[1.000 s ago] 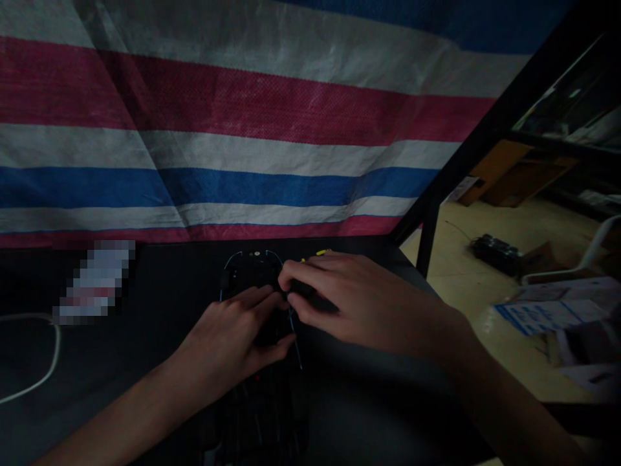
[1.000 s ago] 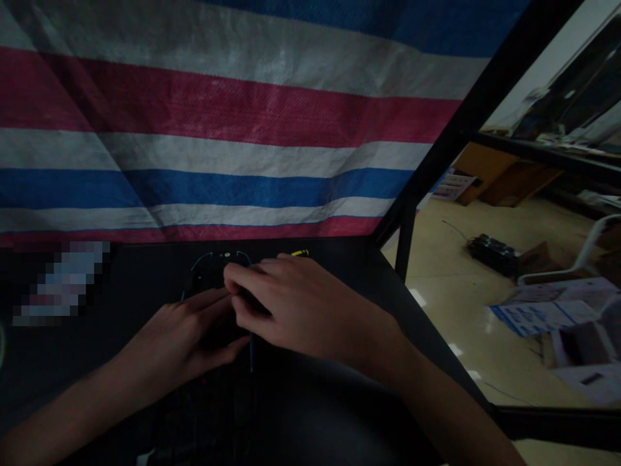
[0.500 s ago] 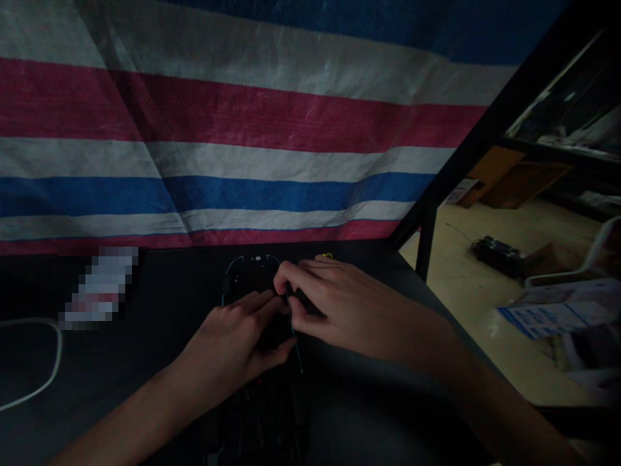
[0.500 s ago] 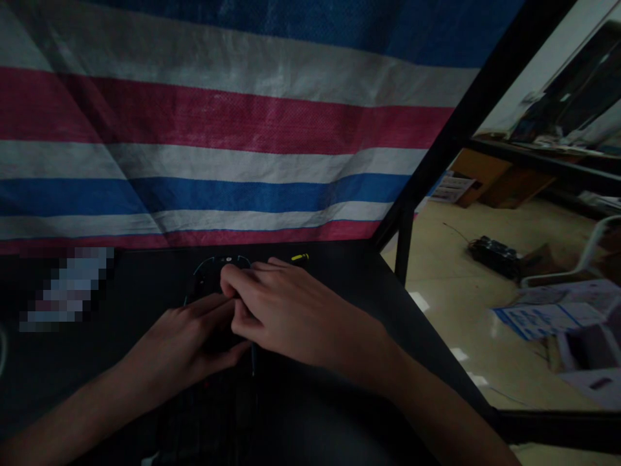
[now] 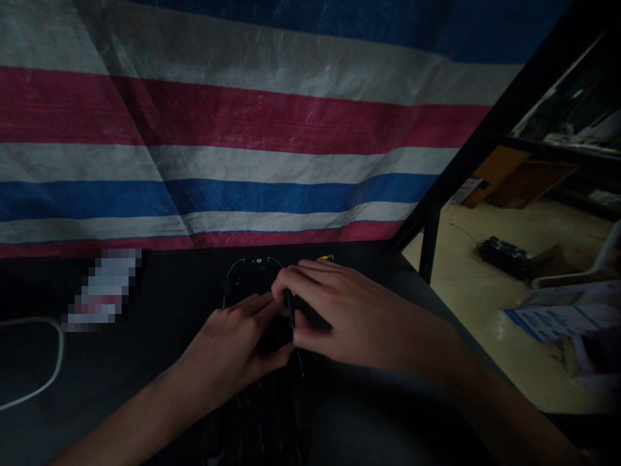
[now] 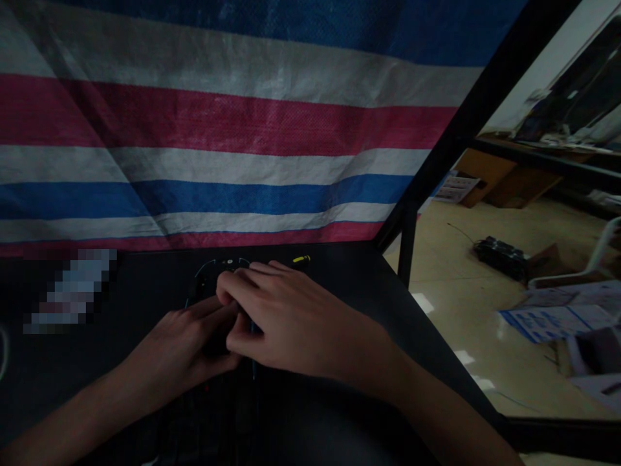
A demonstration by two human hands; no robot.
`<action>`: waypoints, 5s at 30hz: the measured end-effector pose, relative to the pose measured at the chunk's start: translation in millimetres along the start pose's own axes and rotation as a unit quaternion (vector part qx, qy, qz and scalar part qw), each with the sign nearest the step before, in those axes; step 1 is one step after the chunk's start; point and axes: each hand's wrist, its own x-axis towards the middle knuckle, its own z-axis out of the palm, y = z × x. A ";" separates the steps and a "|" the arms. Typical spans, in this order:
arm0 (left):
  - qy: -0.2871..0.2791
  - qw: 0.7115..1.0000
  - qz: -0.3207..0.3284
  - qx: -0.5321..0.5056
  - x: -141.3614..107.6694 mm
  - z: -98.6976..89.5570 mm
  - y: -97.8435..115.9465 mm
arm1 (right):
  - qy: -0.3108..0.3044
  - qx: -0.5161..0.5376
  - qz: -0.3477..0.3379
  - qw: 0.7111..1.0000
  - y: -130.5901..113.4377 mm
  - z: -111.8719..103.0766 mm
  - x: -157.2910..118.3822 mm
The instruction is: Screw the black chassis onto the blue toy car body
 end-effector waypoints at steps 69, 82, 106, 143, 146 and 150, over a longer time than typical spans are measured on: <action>0.007 1.000 0.008 0.013 -0.5 0.3 -0.2 | -0.042 0.004 -0.001 0.999 13.2 -5.5 0.7; 0.001 1.000 0.002 0.016 -1.0 0.0 0.7 | -0.035 0.020 -0.025 0.999 11.3 -4.6 1.7; -0.002 1.000 0.009 0.011 -0.3 1.9 -1.9 | -0.035 0.030 -0.014 0.999 13.1 -5.9 0.2; 0.000 1.000 0.002 0.022 -1.8 0.7 -0.8 | -0.026 0.035 -0.048 0.998 12.1 -5.0 -0.1; 0.006 1.000 0.003 0.021 -1.6 0.8 -0.8 | -0.025 -0.003 -0.013 1.000 11.3 -2.9 0.7; 0.005 1.000 0.010 0.012 -0.8 -0.1 0.5 | -0.019 -0.014 0.032 0.999 13.6 -1.4 0.0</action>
